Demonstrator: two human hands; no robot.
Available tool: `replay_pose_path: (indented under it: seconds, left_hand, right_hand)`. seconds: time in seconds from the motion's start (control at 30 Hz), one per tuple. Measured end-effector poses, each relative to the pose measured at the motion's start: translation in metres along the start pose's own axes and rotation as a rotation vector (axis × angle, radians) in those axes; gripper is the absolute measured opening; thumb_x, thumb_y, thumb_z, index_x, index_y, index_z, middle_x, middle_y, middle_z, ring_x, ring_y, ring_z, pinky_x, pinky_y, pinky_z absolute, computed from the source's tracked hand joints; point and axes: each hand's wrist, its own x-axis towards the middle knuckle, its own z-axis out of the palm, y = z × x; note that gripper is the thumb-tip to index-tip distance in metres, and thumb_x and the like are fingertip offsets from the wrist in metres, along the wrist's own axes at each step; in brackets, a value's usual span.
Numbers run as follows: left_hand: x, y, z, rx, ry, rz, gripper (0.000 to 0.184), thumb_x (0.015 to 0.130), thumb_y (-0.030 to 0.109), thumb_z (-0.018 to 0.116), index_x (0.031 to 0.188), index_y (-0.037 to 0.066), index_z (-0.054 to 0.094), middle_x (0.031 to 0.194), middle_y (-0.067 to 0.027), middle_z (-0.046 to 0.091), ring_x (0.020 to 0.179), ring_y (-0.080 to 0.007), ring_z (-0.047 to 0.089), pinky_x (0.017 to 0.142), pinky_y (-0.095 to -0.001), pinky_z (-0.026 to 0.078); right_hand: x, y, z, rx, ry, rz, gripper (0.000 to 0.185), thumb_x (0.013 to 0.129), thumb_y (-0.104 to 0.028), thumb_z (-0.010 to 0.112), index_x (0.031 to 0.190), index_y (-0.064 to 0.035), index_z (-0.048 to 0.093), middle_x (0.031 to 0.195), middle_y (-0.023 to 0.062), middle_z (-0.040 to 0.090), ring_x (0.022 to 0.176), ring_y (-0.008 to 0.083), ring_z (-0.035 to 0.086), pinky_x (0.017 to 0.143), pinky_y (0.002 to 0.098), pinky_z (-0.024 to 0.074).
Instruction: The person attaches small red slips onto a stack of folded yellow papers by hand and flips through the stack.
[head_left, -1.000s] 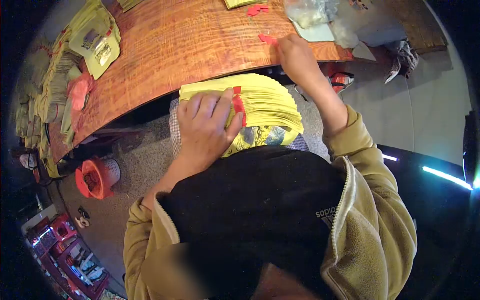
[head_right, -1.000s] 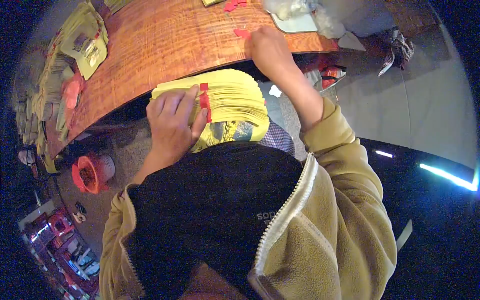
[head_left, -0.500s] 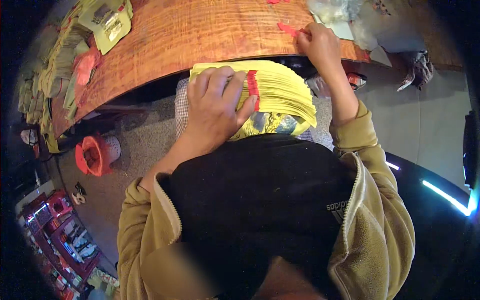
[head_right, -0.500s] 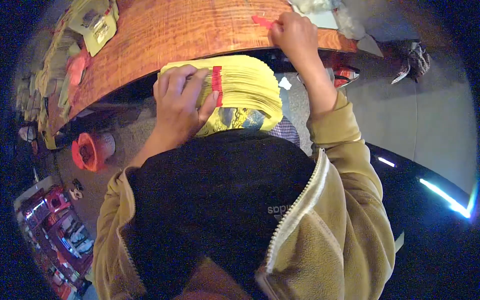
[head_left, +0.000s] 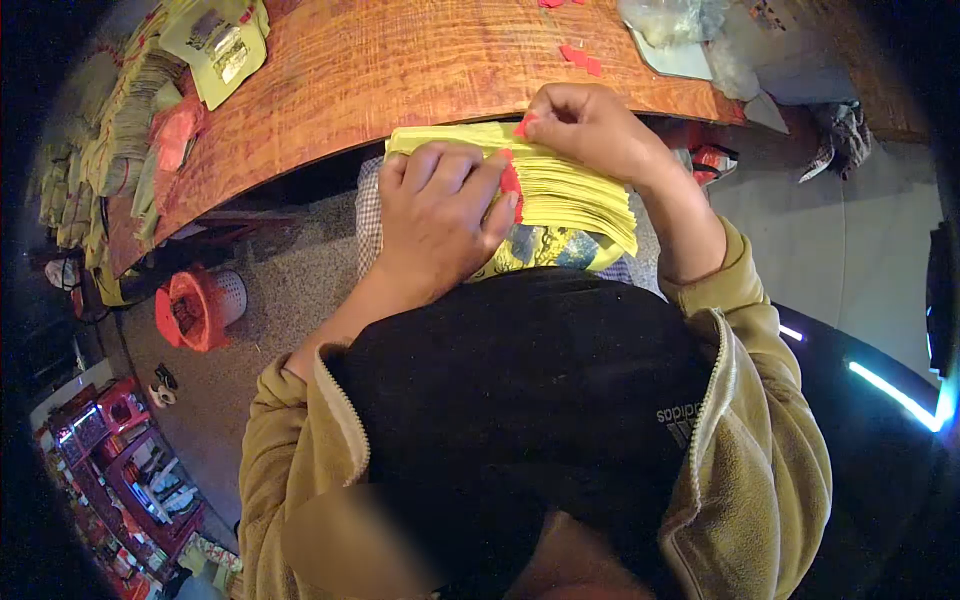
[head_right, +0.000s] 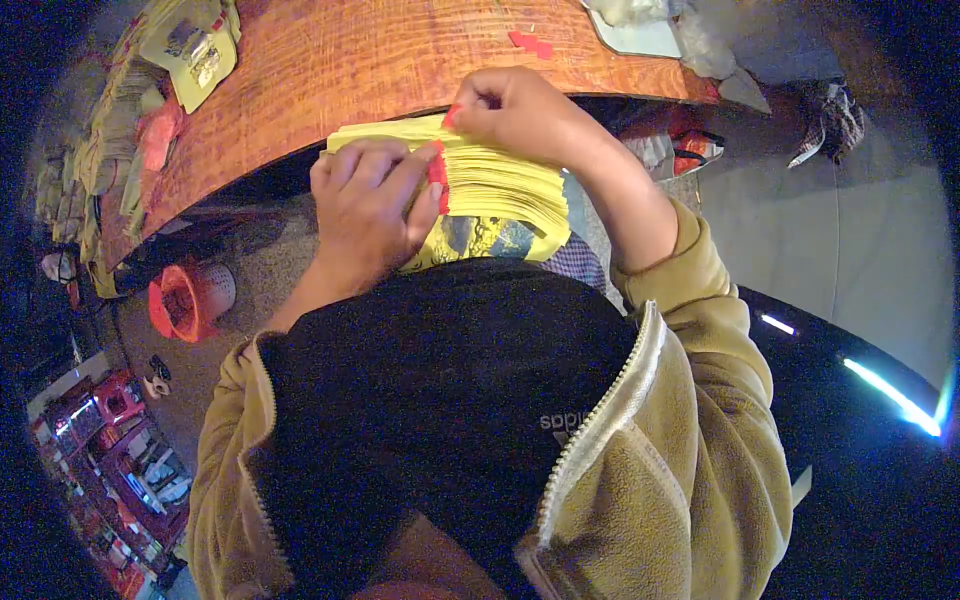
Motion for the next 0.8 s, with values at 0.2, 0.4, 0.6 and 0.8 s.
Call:
replay_pose_path:
  seconds: [0.2,0.4,0.6,0.8]
  left_hand:
    - [0.000,0.001,0.000,0.024,-0.073,-0.030,0.032,0.079,0.031,0.074,0.108,0.019,0.073,0.099,0.0017,0.062,0.100,-0.0195,0.056,0.087,-0.0412,0.037]
    - [0.007,0.002,-0.005,0.046,-0.092,-0.022,0.031,0.081,0.033,0.071,0.107,0.015,0.071,0.101,0.0000,0.062,0.101,-0.0201,0.056,0.087,-0.0413,0.037]
    - [-0.001,-0.002,-0.003,0.030,-0.099,-0.036,0.042,0.076,0.033,0.075,0.114,0.017,0.070,0.109,-0.0016,0.061,0.105,-0.0220,0.057,0.090,-0.0430,0.038]
    - [0.000,-0.002,-0.006,-0.010,-0.091,-0.062,0.046,0.073,0.030,0.079,0.115,0.012,0.070,0.109,-0.0050,0.061,0.104,-0.0254,0.057,0.090,-0.0420,0.039]
  right_hand:
    - [0.000,-0.019,0.020,-0.321,0.007,-0.186,0.015,0.087,-0.012,0.070,0.085,-0.0001,0.061,0.071,0.0076,0.060,0.066,0.0118,0.055,0.062,0.0285,0.0469]
    - [0.005,0.003,0.005,-0.213,0.020,-0.157,0.024,0.088,-0.018,0.071,0.105,-0.0017,0.065,0.080,0.0095,0.064,0.076,0.0154,0.061,0.070,0.0317,0.0501]
    - [0.019,0.071,-0.031,-0.803,0.545,-0.279,0.017,0.087,-0.017,0.063,0.089,-0.0010,0.069,0.087,0.0158,0.066,0.088,0.0357,0.064,0.079,0.0443,0.0521]
    - [0.027,0.084,-0.036,-1.030,0.689,-0.418,0.011,0.083,-0.013,0.064,0.084,-0.0028,0.066,0.093,0.0155,0.066,0.088,0.0375,0.063,0.079,0.0471,0.0520]
